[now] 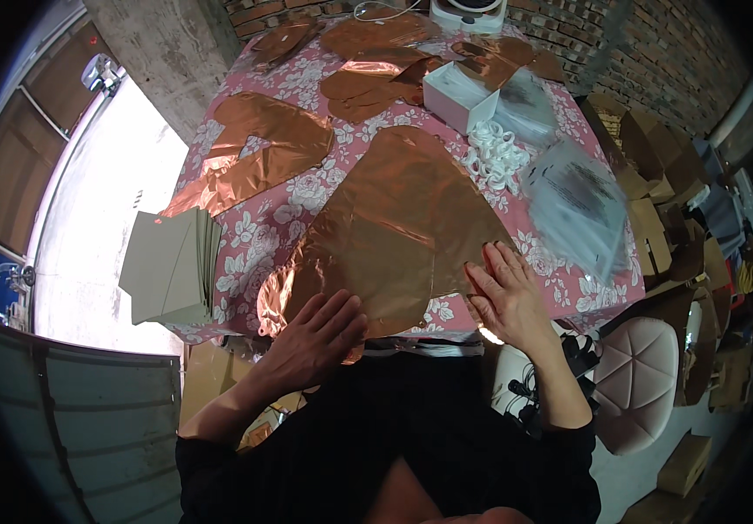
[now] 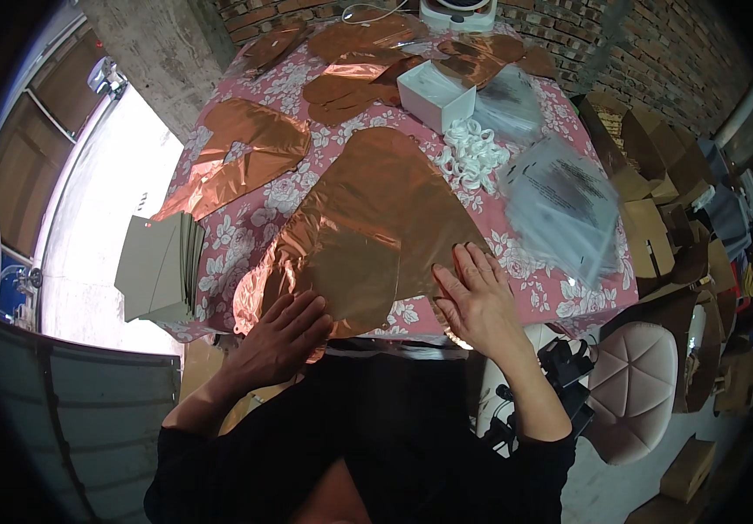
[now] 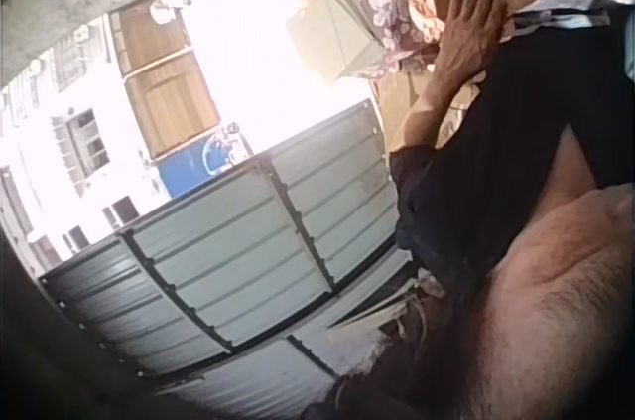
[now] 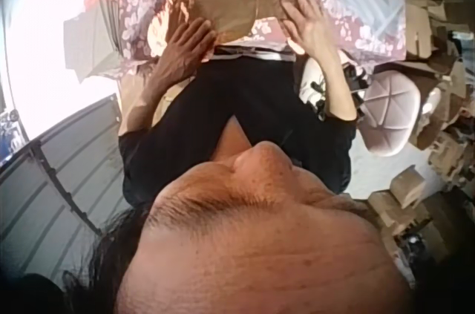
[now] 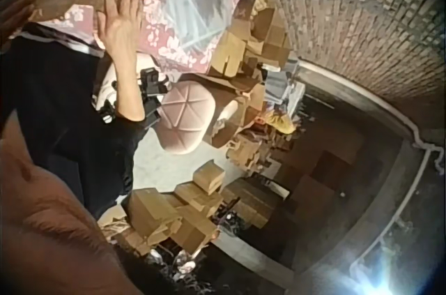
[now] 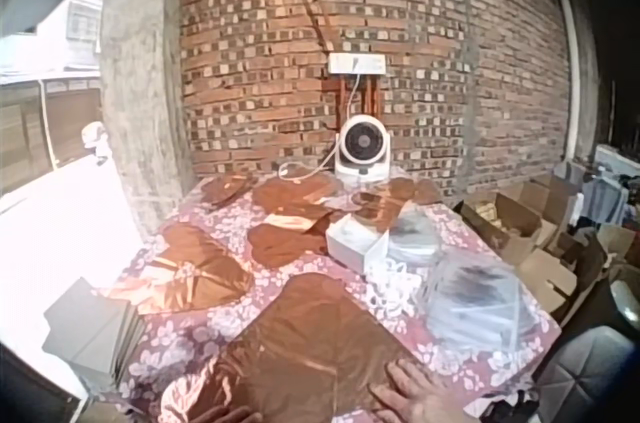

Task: The person packs heart-shaped foil balloons into cardboard packaging sleeves by hand.

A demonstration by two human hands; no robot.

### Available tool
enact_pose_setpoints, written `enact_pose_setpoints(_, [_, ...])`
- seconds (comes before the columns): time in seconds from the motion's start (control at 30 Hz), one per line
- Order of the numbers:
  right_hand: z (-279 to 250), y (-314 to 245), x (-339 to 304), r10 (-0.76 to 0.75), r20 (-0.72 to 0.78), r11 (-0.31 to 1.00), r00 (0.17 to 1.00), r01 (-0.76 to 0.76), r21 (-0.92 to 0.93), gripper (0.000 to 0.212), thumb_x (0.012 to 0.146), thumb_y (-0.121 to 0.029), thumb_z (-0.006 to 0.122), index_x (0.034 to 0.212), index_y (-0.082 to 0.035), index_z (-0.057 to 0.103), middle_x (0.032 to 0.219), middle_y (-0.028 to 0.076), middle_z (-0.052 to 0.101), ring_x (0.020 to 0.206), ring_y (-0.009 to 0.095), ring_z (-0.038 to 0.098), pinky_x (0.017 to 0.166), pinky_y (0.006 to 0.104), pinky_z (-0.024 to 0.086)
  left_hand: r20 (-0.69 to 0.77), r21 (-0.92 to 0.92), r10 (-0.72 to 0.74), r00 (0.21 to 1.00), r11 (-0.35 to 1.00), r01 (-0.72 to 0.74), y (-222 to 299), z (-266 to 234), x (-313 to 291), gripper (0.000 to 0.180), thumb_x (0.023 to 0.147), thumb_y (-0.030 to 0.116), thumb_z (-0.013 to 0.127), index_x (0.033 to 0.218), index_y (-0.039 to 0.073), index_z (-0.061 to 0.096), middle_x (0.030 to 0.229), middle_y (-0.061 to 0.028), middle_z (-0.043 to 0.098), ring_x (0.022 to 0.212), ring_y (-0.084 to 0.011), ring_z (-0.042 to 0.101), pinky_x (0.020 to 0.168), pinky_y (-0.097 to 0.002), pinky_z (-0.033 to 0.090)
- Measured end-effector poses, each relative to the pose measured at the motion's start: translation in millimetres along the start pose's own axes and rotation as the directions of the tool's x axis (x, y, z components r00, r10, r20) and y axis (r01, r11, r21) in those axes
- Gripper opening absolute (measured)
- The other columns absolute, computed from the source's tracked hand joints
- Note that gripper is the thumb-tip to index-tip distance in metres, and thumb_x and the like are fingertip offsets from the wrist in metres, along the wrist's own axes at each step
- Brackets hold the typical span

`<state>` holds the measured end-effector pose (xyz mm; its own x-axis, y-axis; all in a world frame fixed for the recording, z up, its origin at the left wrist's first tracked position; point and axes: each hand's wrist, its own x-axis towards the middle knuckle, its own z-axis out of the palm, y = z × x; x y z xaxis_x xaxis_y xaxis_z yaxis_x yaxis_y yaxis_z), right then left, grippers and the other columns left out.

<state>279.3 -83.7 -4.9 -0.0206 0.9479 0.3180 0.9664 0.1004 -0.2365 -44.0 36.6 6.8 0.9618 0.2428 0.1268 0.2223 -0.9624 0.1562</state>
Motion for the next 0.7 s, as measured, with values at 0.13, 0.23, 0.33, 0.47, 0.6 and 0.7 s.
enact_pose_setpoints(0.13, [0.6,-0.1,0.4,-0.009,-0.013,1.000,1.000,0.009,0.006,0.043,0.084,-0.026,0.067,0.122,-0.006,0.062,0.136,0.023,0.050,0.130,0.041,0.042,0.107,0.0510,0.033,-0.024,-0.020,-0.009,1.000,1.000,0.009,3.9,0.5,2.0,0.046,0.082,0.014,0.061,0.125,0.001,0.052,0.137,-0.0205,0.048,0.133,-0.0379,0.042,0.111,-0.0484,0.031])
enact_pose_setpoints(0.23, [0.2,-0.5,-0.6,-0.001,-0.019,1.000,1.000,0.001,0.006,0.043,0.084,-0.026,0.067,0.121,-0.006,0.063,0.136,0.024,0.050,0.130,0.040,0.043,0.107,0.0503,0.033,0.010,-0.010,0.008,1.000,1.000,-0.008,4.2,-1.9,3.0,0.046,0.087,0.020,0.052,0.129,0.001,0.048,0.138,-0.0219,0.046,0.133,-0.0388,0.040,0.109,-0.0516,0.031])
enact_pose_setpoints(0.33, [2.4,0.3,0.6,0.000,-0.019,1.000,1.000,0.001,0.014,0.042,0.085,-0.026,0.066,0.121,-0.006,0.063,0.135,0.024,0.050,0.130,0.040,0.043,0.107,0.0502,0.033,-0.007,-0.019,-0.012,1.000,1.000,0.011,5.7,-1.1,3.3,0.046,0.083,0.015,0.061,0.125,0.001,0.053,0.137,-0.0207,0.048,0.133,-0.0382,0.041,0.111,-0.0485,0.030])
enact_pose_setpoints(0.47, [-0.2,0.8,0.0,0.003,-0.019,1.000,1.000,-0.003,0.021,0.042,0.085,-0.026,0.066,0.122,-0.006,0.062,0.136,0.024,0.050,0.130,0.040,0.042,0.107,0.0504,0.033,-0.002,-0.022,0.001,1.000,1.000,-0.001,8.2,-1.1,6.0,0.045,0.083,0.015,0.061,0.125,0.001,0.053,0.137,-0.0207,0.048,0.133,-0.0378,0.041,0.111,-0.0487,0.030])
enact_pose_setpoints(0.6, [-0.7,1.3,0.4,0.001,-0.016,1.000,1.000,-0.001,0.020,0.043,0.085,-0.027,0.066,0.123,-0.006,0.062,0.136,0.024,0.050,0.131,0.040,0.042,0.107,0.0504,0.033,0.000,-0.027,0.000,1.000,1.000,0.000,9.6,-2.5,7.0,0.045,0.083,0.014,0.060,0.126,0.001,0.052,0.137,-0.0206,0.048,0.133,-0.0380,0.041,0.111,-0.0493,0.030])
enact_pose_setpoints(0.7, [0.7,1.6,0.1,0.007,-0.014,1.000,1.000,-0.007,0.024,0.043,0.085,-0.027,0.066,0.122,-0.006,0.062,0.136,0.023,0.050,0.130,0.040,0.042,0.107,0.0502,0.033,0.004,-0.038,0.002,1.000,0.999,-0.001,9.5,-2.1,6.8,0.046,0.084,0.014,0.060,0.127,0.001,0.052,0.137,-0.0207,0.048,0.133,-0.0386,0.040,0.111,-0.0499,0.029])
